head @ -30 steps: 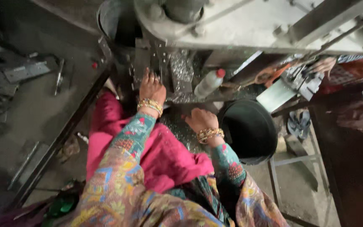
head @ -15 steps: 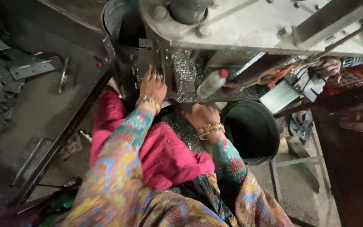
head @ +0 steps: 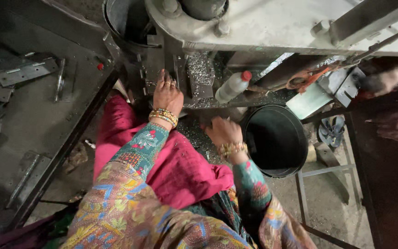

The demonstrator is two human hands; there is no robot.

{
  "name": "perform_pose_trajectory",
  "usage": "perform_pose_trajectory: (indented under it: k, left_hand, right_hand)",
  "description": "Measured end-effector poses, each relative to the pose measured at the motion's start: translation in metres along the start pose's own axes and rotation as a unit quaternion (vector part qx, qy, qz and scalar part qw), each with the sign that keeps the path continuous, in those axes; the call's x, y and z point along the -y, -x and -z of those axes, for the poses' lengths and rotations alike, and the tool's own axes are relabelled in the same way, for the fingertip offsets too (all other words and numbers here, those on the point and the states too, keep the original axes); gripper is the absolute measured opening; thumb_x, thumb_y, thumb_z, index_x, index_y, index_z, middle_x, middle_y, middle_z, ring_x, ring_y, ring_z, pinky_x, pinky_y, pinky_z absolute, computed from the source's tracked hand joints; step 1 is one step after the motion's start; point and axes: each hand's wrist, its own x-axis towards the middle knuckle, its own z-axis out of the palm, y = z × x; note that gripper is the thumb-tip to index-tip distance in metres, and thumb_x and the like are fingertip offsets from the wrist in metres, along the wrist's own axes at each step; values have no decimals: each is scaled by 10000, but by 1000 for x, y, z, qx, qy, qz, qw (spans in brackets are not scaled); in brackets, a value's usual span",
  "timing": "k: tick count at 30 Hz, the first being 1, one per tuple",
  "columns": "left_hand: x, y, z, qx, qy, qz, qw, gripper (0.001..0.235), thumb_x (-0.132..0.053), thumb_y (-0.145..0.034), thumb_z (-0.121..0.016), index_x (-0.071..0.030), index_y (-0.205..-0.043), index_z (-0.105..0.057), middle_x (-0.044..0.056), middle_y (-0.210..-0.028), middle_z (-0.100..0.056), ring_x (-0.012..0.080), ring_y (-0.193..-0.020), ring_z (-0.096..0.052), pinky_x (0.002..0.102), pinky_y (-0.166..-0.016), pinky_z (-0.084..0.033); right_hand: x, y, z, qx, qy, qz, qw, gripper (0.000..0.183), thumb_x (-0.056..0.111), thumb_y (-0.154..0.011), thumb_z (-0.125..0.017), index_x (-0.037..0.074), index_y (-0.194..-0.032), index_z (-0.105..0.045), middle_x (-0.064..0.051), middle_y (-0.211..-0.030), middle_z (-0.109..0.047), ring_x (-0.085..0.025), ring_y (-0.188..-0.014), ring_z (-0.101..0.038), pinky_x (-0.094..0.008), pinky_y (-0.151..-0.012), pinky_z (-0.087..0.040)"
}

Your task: The person operates a small metal press to punch or shape metal hinge components, periodically reaching into a bin to retrieve more parts and placing finished pieces into a separate container.

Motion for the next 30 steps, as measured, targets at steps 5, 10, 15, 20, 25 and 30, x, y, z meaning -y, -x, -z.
perform_pose_trajectory:
  k: [5, 10, 15, 20, 25, 30]
  left_hand:
    - [0, 5, -10, -81, 83, 16, 993, 390, -214, -922, -526, 23, -1112, -772, 178, -1286, -706, 354, -1375, -508, 509, -1263, -202]
    - [5, -13, -33, -69, 102, 48, 991, 366, -198, -935, -530, 12, -1135, -753, 207, -1296, -696, 355, -1383, -507, 516, -1246, -227]
    - [0, -41, -43, -61, 83, 93, 990, 411, -203, -965, -508, 45, -1226, -705, 212, -1324, -679, 328, -1386, -507, 503, -1249, -233]
    - [-2, -29, -38, -111, 112, 86, 984, 439, -196, -969, -500, 34, -1295, -685, 197, -1375, -656, 345, -1406, -500, 494, -1252, -226]
    - [18, -45, -32, -33, 64, 74, 995, 417, -210, -1016, -471, -18, -1314, -691, 158, -1417, -642, 307, -1433, -483, 488, -1274, -205]
    - [31, -75, -47, -100, 76, 99, 987, 481, -211, -1001, -470, -61, -1415, -664, 150, -1407, -643, 322, -1414, -490, 507, -1250, -185]
  right_hand:
    - [-20, 42, -73, 25, -165, -28, 986, 409, 515, -912, -658, 111, -934, -720, -195, -914, -732, -421, -869, -702, -527, -736, -560]
    - [-4, 9, -20, 61, -57, -25, 996, 437, 538, -915, -636, 108, -905, -716, -193, -849, -735, -411, -831, -719, -532, -716, -567]
    - [-3, -3, -11, 32, -26, -7, 999, 398, 480, -918, -612, 100, -845, -705, -172, -844, -741, -390, -793, -727, -522, -692, -579]
    - [-11, 31, -46, 47, -166, -48, 984, 416, 504, -929, -612, 106, -878, -720, -187, -850, -738, -402, -813, -713, -524, -702, -568]
    - [5, 10, 2, 74, -61, -41, 995, 417, 502, -869, -662, 89, -923, -684, -188, -858, -730, -406, -818, -718, -524, -705, -570]
    - [-24, 4, -28, -29, -20, 82, 996, 238, 304, -987, -552, 102, -951, -673, -145, -858, -724, -350, -812, -725, -491, -692, -574]
